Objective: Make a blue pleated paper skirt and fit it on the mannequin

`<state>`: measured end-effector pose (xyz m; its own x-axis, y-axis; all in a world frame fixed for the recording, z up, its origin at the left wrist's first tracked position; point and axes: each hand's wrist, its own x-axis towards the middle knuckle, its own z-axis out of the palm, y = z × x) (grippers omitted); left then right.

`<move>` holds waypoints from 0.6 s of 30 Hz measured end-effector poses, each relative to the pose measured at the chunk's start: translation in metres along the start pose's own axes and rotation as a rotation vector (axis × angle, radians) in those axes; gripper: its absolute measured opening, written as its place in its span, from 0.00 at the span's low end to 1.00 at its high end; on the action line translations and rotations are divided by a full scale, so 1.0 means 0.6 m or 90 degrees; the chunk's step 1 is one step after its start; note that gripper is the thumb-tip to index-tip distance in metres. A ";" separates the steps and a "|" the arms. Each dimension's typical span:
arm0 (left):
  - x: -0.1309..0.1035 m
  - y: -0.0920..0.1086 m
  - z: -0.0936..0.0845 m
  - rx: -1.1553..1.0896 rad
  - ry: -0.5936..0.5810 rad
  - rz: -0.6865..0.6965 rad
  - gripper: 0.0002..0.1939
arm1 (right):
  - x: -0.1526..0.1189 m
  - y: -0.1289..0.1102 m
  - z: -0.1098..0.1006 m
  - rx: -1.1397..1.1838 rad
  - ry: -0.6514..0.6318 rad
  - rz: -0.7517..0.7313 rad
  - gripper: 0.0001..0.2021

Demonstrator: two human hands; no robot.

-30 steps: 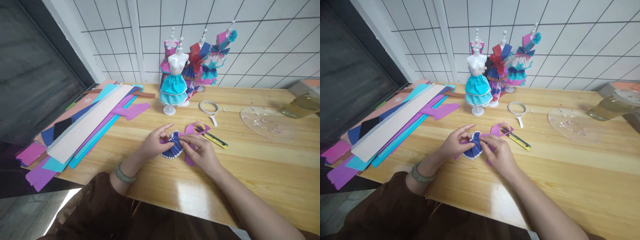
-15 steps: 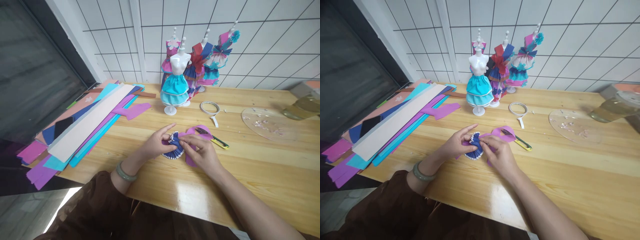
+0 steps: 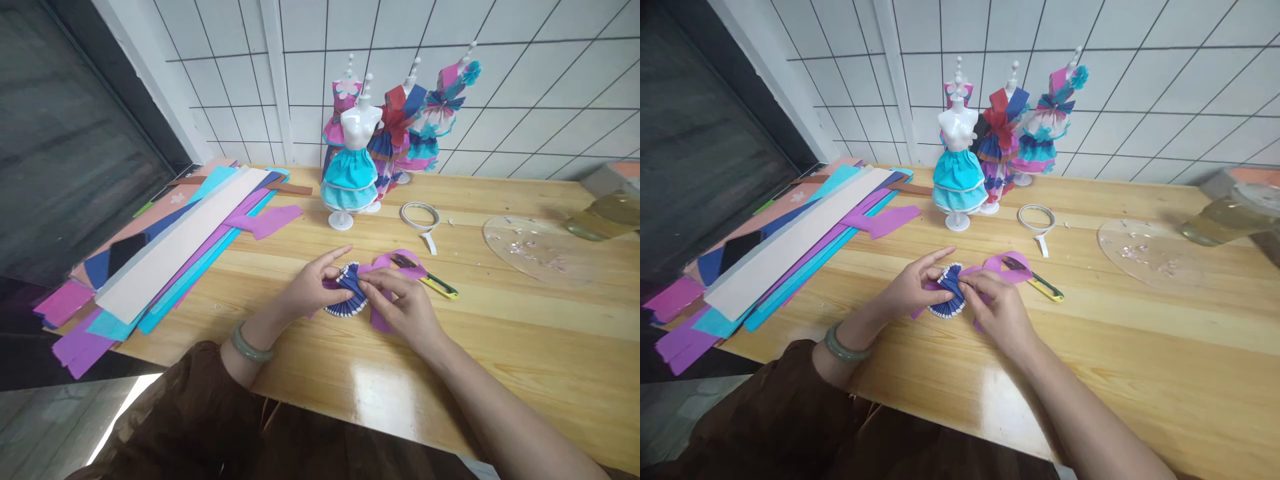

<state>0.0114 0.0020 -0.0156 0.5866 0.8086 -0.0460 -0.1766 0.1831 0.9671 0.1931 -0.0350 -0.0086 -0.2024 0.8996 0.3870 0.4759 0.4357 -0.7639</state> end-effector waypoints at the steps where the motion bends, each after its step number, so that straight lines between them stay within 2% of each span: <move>1: 0.000 0.000 0.000 0.000 0.001 0.002 0.44 | 0.000 -0.001 0.000 -0.007 -0.003 -0.007 0.08; 9: -0.001 -0.004 0.003 0.075 0.018 0.027 0.41 | 0.001 -0.010 -0.004 -0.067 -0.035 -0.038 0.08; 13: 0.000 -0.007 0.002 0.125 0.027 0.048 0.36 | 0.001 -0.010 -0.006 -0.095 -0.036 -0.051 0.08; 18: 0.000 -0.009 -0.004 0.147 0.040 0.050 0.35 | 0.001 -0.011 -0.008 -0.114 -0.035 -0.064 0.08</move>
<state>0.0105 0.0025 -0.0214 0.5261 0.8501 0.0234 -0.0308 -0.0085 0.9995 0.1940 -0.0373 -0.0008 -0.3007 0.8542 0.4242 0.5946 0.5157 -0.6169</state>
